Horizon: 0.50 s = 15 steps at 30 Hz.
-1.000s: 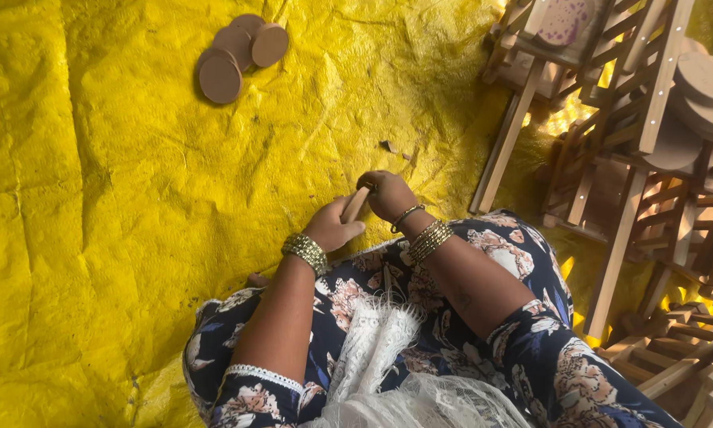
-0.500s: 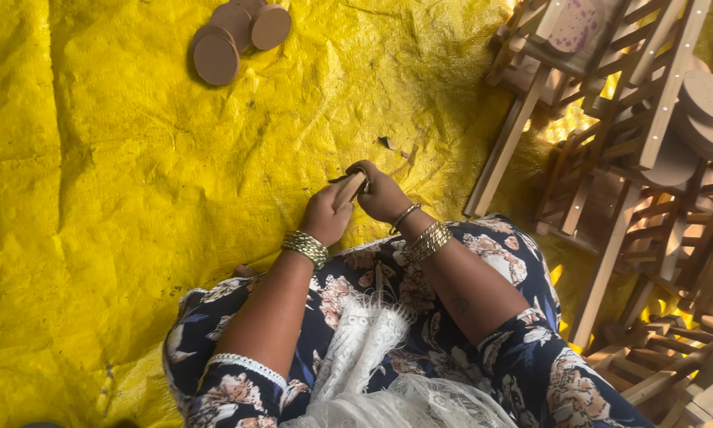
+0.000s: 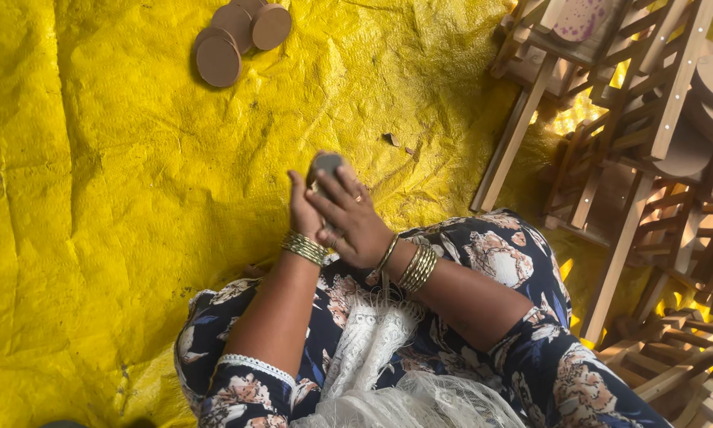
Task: The person sits on the floor and sands round wooden discs, holding each disc against a sanding block and rubbing it to smooth the surface. They place finished discs in a pile on the tarp and pick up new discs one at a time, occasionally brushing off debris.
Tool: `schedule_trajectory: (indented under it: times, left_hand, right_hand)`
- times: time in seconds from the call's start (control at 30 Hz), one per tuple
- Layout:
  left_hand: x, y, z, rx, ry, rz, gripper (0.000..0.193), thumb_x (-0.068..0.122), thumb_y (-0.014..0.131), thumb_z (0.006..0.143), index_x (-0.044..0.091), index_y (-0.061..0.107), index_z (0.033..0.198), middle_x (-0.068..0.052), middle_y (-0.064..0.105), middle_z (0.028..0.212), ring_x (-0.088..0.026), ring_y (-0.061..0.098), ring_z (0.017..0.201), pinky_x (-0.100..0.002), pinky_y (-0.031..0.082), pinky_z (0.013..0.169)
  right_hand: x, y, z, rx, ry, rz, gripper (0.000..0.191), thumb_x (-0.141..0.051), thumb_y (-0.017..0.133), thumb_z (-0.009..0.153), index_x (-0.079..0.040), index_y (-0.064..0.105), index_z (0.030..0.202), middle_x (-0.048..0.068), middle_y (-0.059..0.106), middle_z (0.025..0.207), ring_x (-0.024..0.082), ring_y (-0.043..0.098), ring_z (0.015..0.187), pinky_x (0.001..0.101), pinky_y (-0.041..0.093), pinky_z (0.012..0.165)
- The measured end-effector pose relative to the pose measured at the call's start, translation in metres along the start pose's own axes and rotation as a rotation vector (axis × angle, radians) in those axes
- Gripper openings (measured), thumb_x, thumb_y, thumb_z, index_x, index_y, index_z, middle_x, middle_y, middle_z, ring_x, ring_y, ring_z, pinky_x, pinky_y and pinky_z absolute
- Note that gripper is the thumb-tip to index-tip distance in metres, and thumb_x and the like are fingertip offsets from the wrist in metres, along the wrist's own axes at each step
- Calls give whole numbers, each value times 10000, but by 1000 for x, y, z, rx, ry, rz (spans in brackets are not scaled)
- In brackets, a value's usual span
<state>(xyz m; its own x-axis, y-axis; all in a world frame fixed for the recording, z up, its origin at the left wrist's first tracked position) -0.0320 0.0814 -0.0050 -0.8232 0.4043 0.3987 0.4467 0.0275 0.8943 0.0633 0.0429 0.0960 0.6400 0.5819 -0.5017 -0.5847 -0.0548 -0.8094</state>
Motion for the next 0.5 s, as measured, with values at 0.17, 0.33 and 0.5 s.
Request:
schedule_trajectory:
  times: [0.17, 0.33, 0.5]
  left_hand:
    - [-16, 13, -9, 64, -50, 138, 790, 652, 313, 1017, 49, 396, 1520, -217, 448, 1559, -315, 497, 1421, -431, 440, 1165]
    - [-22, 21, -10, 48, -19, 424, 773, 437, 684, 936, 22, 405, 1525, -172, 475, 1518, -251, 522, 1354, -386, 459, 1116]
    - [11, -8, 0, 355, 141, 510, 773, 333, 865, 806, -84, 558, 1379, -236, 646, 1335, -318, 688, 1144, -448, 607, 971]
  right_hand:
    - [26, 2, 2, 22, 190, 123, 569, -492, 429, 1039, -217, 495, 1532, 255, 256, 1689, 480, 212, 1564, 573, 214, 1262]
    - [53, 16, -2, -33, 522, 884, 632, -507, 406, 1068, -136, 385, 1579, 198, 564, 1522, 339, 530, 1440, 433, 411, 1214]
    - [48, -8, 1, 234, 336, 765, 668, -406, 496, 1117, -35, 255, 1618, 234, 330, 1632, 353, 331, 1517, 433, 312, 1229]
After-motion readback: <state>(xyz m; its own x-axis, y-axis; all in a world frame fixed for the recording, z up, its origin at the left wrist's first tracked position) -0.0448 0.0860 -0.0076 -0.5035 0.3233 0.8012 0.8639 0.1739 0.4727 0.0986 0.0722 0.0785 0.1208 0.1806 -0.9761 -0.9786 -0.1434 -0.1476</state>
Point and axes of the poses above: each hand's wrist, its own z-axis towards the middle knuckle, its own y-axis out of the palm, x = y × z, the point moved 7 cm from there along z, towards the middle knuckle
